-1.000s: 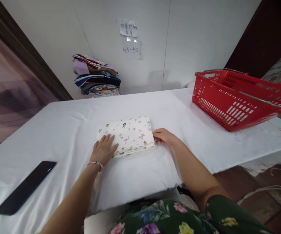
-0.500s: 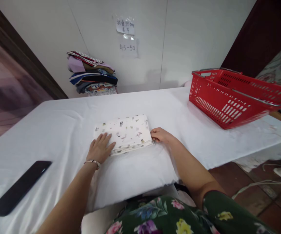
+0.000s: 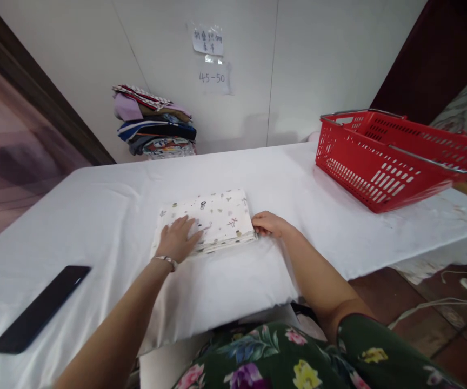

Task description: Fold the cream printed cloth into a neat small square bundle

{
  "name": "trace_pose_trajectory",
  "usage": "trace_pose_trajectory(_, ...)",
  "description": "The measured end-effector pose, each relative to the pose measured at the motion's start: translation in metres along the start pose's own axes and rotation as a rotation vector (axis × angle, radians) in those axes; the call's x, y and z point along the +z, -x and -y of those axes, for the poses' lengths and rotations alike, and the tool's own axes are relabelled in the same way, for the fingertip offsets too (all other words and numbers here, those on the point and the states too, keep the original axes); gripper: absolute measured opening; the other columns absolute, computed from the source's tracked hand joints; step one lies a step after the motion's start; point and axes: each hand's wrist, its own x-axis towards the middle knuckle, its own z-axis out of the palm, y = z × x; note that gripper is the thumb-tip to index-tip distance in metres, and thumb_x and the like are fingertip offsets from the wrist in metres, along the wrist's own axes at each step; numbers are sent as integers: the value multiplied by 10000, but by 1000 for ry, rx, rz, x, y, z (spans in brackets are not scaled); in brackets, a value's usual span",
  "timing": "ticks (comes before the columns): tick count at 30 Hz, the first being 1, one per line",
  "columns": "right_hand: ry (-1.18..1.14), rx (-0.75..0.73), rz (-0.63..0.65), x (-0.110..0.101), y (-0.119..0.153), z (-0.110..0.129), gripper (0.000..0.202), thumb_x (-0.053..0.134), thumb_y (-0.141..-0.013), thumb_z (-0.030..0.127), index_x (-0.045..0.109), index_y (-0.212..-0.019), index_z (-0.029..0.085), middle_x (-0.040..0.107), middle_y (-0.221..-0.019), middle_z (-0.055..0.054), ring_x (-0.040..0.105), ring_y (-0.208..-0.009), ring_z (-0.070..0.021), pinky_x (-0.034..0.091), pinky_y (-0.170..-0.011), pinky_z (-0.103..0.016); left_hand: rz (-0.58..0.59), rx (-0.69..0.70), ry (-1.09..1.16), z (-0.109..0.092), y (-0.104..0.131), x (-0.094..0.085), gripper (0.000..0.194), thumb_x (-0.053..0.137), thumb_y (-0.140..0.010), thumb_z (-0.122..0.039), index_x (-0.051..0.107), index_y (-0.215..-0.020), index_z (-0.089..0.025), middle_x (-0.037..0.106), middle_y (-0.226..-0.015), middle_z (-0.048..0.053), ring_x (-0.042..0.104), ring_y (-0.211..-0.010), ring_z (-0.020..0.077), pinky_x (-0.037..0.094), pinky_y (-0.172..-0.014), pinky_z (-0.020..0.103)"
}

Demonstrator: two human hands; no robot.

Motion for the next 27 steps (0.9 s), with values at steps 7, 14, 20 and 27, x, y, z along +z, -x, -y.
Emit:
trace_pose_trajectory(7, 16, -9, 34, 3, 3, 3, 121, 513, -663, 156, 501, -543, 170, 491, -420, 70, 372, -315, -38, 181, -315, -184, -196, 392, 194, -99, -3, 20, 361, 590, -764, -445, 600, -1008, -179, 643, -988, 83, 554, -951, 232, 412, -829, 371)
trace_pose_trajectory(14, -12, -19, 16, 5, 2, 5, 169, 539, -666, 175, 472, -512, 175, 437, -365, 75, 343, -302, -47, 198, -326, -194, -137, 306, 268, -109, -9, 30, 205, 460, -847, -316, 552, -713, -192, 574, -736, 28, 522, -746, 163, 386, -697, 298)
trace_pose_trajectory(20, -23, 23, -20, 6, -1, 4, 163, 520, -679, 196, 487, -521, 178, 469, -384, 62, 375, -311, -53, 191, -306, -193, -172, 381, 269, -105, -5, 30, 195, 444, -849, -304, 532, -712, -198, 554, -739, 29, 503, -747, 163, 378, -690, 297)
trace_pose_trajectory(27, -46, -4, -85, 7, -2, 3, 134, 495, -666, 152, 464, -539, 179, 439, -391, 80, 372, -311, -43, 183, -315, -184, -233, 424, 178, -115, 1, 34, 115, 452, -838, -257, 546, -827, -193, 569, -835, 53, 507, -807, 182, 387, -723, 314)
